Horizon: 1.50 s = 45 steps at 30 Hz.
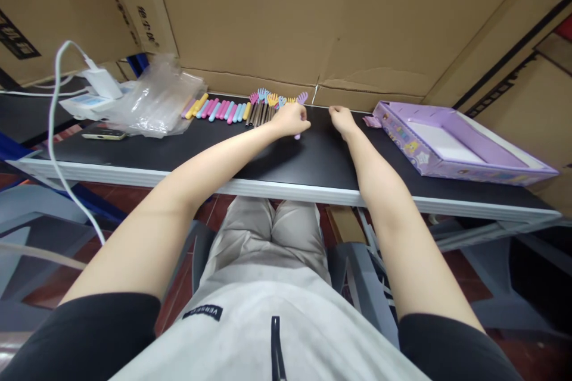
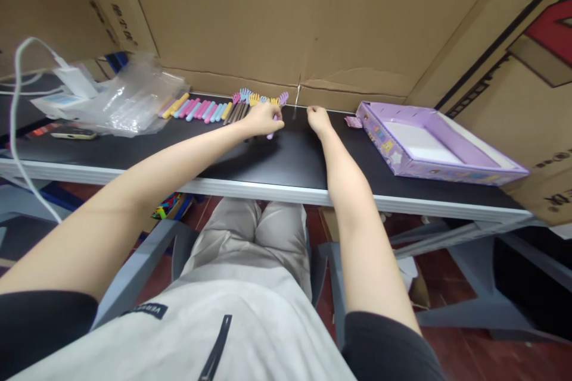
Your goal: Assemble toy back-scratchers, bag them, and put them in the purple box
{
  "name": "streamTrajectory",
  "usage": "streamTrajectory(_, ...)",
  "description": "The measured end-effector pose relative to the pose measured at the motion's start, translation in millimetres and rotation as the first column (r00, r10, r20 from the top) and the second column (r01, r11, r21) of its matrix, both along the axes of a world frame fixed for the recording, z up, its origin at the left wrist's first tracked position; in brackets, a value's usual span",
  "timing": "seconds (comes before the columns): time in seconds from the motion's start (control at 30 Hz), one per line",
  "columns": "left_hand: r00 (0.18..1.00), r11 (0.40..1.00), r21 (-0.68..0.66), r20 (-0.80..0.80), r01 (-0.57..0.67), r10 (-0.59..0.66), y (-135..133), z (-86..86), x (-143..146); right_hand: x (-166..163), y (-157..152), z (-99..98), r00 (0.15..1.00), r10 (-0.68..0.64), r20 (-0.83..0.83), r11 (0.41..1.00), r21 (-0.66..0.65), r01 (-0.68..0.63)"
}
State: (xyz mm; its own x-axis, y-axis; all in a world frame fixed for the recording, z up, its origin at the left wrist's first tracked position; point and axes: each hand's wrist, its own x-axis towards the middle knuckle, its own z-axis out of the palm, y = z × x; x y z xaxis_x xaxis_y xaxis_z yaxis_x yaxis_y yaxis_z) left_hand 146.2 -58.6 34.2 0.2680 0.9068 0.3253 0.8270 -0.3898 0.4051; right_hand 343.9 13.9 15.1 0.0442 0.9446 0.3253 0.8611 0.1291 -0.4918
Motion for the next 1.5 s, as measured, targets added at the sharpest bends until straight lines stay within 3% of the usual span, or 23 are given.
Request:
streamTrajectory(0.2,0.997,0.994,-0.105,-0.067,0.031,-0.038,7.1,-6.0,58.7,19.9,-19.4,6.5,0.999,-0.021,0.024,0.997,-0.073,0.022)
streamTrajectory(0.4,0.987,0.99,-0.142,-0.154,0.024,-0.046,16.8,-10.8,69.4,17.9,-16.6,2.6,0.991,0.091,0.102,0.99,-0.118,-0.079)
streamTrajectory(0.6,0.969,0.987,-0.138,-0.219,0.086,-0.116,16.8,-0.7,56.9,11.2,-11.0,-2.6,0.96,0.237,0.148,0.967,-0.135,-0.217)
streamTrajectory(0.73,0.938,0.932,-0.302,-0.216,0.2,-0.271,8.2,27.7,21.6,5.0,-15.1,-1.1,0.95,0.276,0.145,0.953,-0.17,-0.251)
streamTrajectory(0.8,0.946,0.91,-0.368,-0.18,0.191,-0.271,4.1,45.1,-9.3,1.7,-17.0,-0.3,0.95,0.278,0.139,0.951,-0.178,-0.252)
streamTrajectory(0.87,0.967,0.924,-0.356,-0.152,0.14,-0.205,1.0,60.7,-46.7,-1.5,-18.1,0.2,0.952,0.273,0.141,0.952,-0.18,-0.246)
streamTrajectory(0.93,0.99,0.969,-0.243,-0.116,0.045,-0.075,-1.8,71.0,-85.9,-4.2,-19.1,0.7,0.949,0.275,0.156,0.95,-0.193,-0.244)
streamTrajectory(1.03,0.972,0.968,-0.135,-0.131,-0.213,0.195,-6.6,70.7,-136.8,-7.0,-21.2,2.0,0.94,0.284,0.189,0.946,-0.215,-0.243)
streamTrajectory(1.1,0.899,0.901,-0.04,-0.104,-0.432,0.426,-10.1,59.3,-160.2,-8.2,-23.2,3.3,0.936,0.285,0.208,0.945,-0.224,-0.238)
streamTrajectory(1.17,0.829,0.829,0.009,0.005,-0.56,0.56,-13.1,43.1,-174.2,-9.2,-25.2,4.6,0.933,0.283,0.221,0.945,-0.232,-0.231)
streamTrajectory(1.3,0.719,0.718,-0.034,0.009,-0.695,0.695,-20.2,21.1,-182.5,-12.1,-29.2,6.8,0.927,0.291,0.236,0.941,-0.243,-0.234)
streamTrajectory(1.5,0.582,0.576,-0.086,-0.098,-0.813,0.807,-30.2,25.1,-189.5,-19.1,-38.0,11.1,0.918,0.297,0.265,0.939,-0.258,-0.229)
